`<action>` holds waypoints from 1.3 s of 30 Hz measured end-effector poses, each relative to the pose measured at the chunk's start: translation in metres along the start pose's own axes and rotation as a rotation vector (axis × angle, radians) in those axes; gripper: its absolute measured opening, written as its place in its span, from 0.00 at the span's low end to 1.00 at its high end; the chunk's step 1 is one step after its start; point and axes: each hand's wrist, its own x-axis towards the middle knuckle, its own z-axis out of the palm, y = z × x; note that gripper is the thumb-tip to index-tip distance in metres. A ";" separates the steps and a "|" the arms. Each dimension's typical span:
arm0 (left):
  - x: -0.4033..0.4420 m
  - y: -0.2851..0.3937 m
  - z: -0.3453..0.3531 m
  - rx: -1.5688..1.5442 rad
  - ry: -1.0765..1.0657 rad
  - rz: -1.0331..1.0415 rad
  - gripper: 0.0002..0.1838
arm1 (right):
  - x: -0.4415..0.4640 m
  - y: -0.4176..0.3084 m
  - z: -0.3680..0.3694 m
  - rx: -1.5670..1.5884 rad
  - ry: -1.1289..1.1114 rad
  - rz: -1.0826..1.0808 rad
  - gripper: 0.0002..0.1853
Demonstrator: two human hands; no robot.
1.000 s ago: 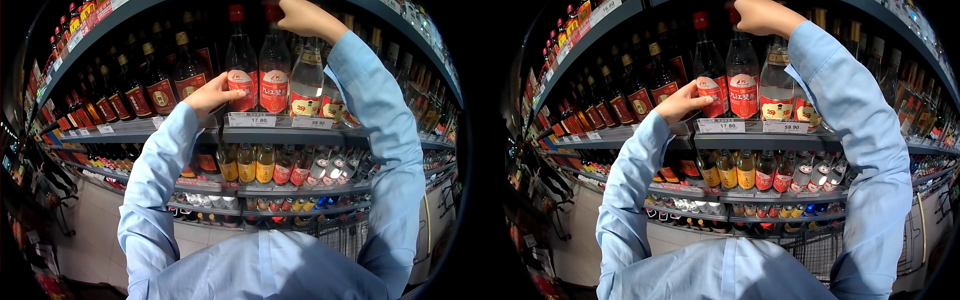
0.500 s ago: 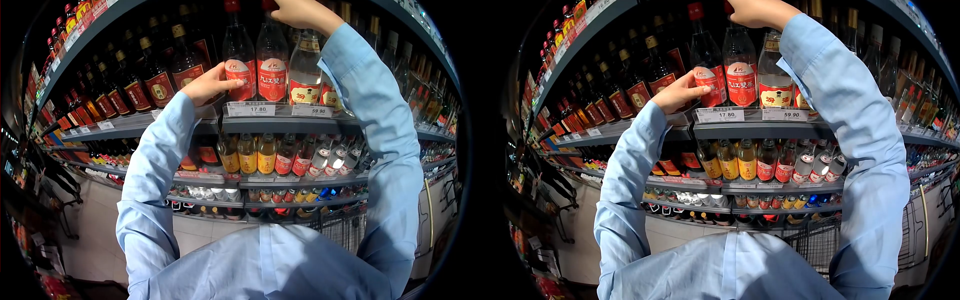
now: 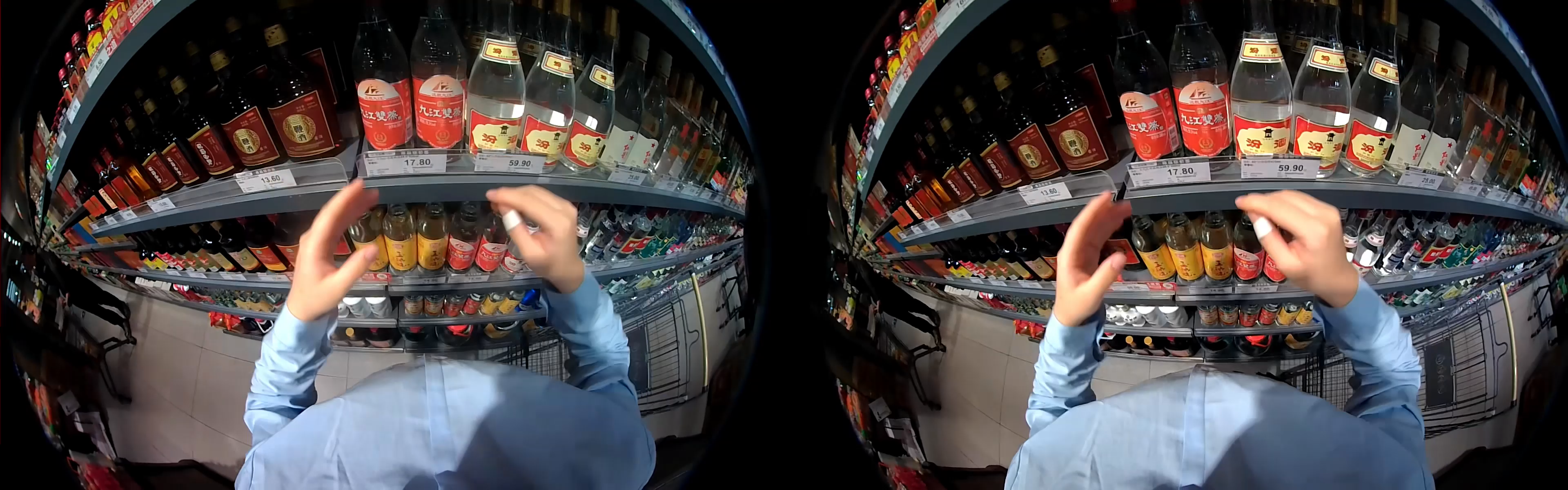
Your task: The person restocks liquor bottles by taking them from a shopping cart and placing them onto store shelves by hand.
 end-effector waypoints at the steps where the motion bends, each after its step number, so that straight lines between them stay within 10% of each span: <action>1: -0.024 -0.013 0.007 -0.004 -0.067 -0.060 0.29 | -0.028 0.005 0.012 0.061 -0.069 0.151 0.08; 5: -0.102 -0.080 0.050 -0.331 -0.029 -0.630 0.12 | -0.152 0.026 0.048 0.742 -0.007 0.940 0.07; 10: -0.162 -0.116 0.067 -0.453 0.015 -0.847 0.09 | -0.234 0.001 0.052 0.957 0.121 1.319 0.14; 25: -0.201 -0.115 0.117 -0.651 -0.461 -0.896 0.11 | -0.273 -0.087 0.075 0.862 0.204 1.413 0.11; 39: -0.218 -0.103 0.107 -0.601 -0.306 -0.912 0.11 | -0.285 -0.068 0.065 0.967 0.206 1.462 0.10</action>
